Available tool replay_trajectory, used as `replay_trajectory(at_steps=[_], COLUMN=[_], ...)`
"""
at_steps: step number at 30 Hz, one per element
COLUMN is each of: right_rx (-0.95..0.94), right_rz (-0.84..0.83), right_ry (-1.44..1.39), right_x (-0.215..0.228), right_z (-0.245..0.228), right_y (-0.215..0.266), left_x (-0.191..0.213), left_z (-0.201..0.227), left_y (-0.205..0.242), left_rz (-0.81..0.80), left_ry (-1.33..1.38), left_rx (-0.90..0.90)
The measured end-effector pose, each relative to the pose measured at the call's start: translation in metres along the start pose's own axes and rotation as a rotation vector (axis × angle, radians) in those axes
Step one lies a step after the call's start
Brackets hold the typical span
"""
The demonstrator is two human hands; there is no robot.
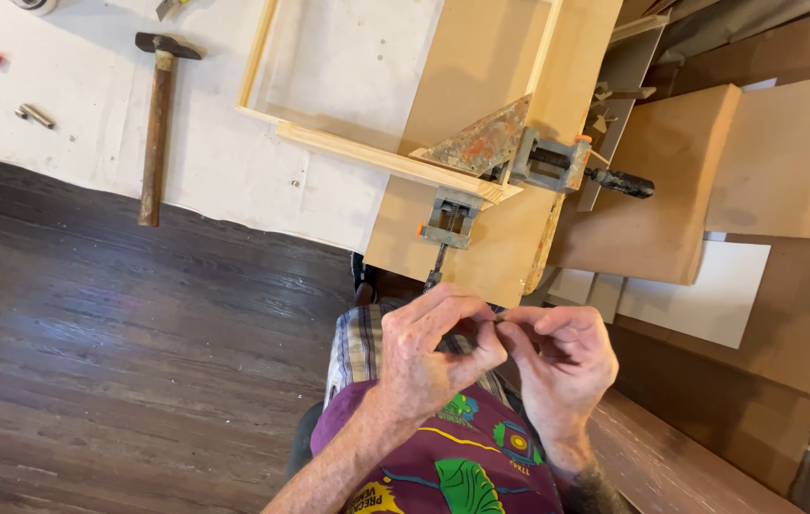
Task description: Assembling a wooden frame by aligning pieces with a speed square and securing them with a clamp on a workbench.
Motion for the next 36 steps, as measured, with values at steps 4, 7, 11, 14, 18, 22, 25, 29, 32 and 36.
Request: replay_trajectory(at_steps=[4,7,11,14,18,22,25,29,32,36], right_rx=[0.052,0.028,-0.348,-0.463,-0.186,-0.017,0.170,0.462,0.526,0.591], right_rz=[-0.057,-0.158,-0.146,-0.173,-0.186,-0.145,-0.228,-0.212,-0.245,-0.323], right_ry=[0.006,0.048,-0.208,-0.351,-0.074,0.024,0.083,0.202,0.202,0.296], right_x=[0.000,0.005,0.008,0.010,0.009,0.007,0.003,-0.007,-0.016,-0.028], right_z=[0.000,0.001,0.000,0.004,-0.005,-0.012,-0.019,-0.020,-0.018,-0.012], right_y=[-0.001,-0.005,-0.015,-0.017,-0.019,-0.012,-0.014,-0.017,-0.019,-0.020], left_x=[-0.001,0.004,0.012,0.015,0.017,0.012,0.011,0.007,0.008,0.012], left_z=[-0.012,-0.018,-0.021,-0.018,0.003,0.007,0.007,0.003,-0.008,-0.022], left_y=[0.001,0.000,0.000,0.001,-0.005,-0.003,-0.001,0.005,0.013,0.020], left_rz=[0.016,-0.070,-0.159,-0.205,-0.172,-0.101,-0.101,-0.086,-0.098,-0.148], left_ry=[-0.266,-0.314,-0.116,-0.098,-0.045,-0.083,-0.075,-0.009,-0.064,0.101], left_rx=[-0.189,-0.252,-0.108,-0.064,-0.045,-0.046,0.025,0.242,0.266,0.602])
Point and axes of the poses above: each hand's wrist, its own y-axis away from the middle knuckle, its own x-axis out of the back of the hand, z = x × y, the point moved 1 cm from there along -y, towards the middle knuckle, and after that the axes turned 8 degrees about z, right-handed, at the moved point
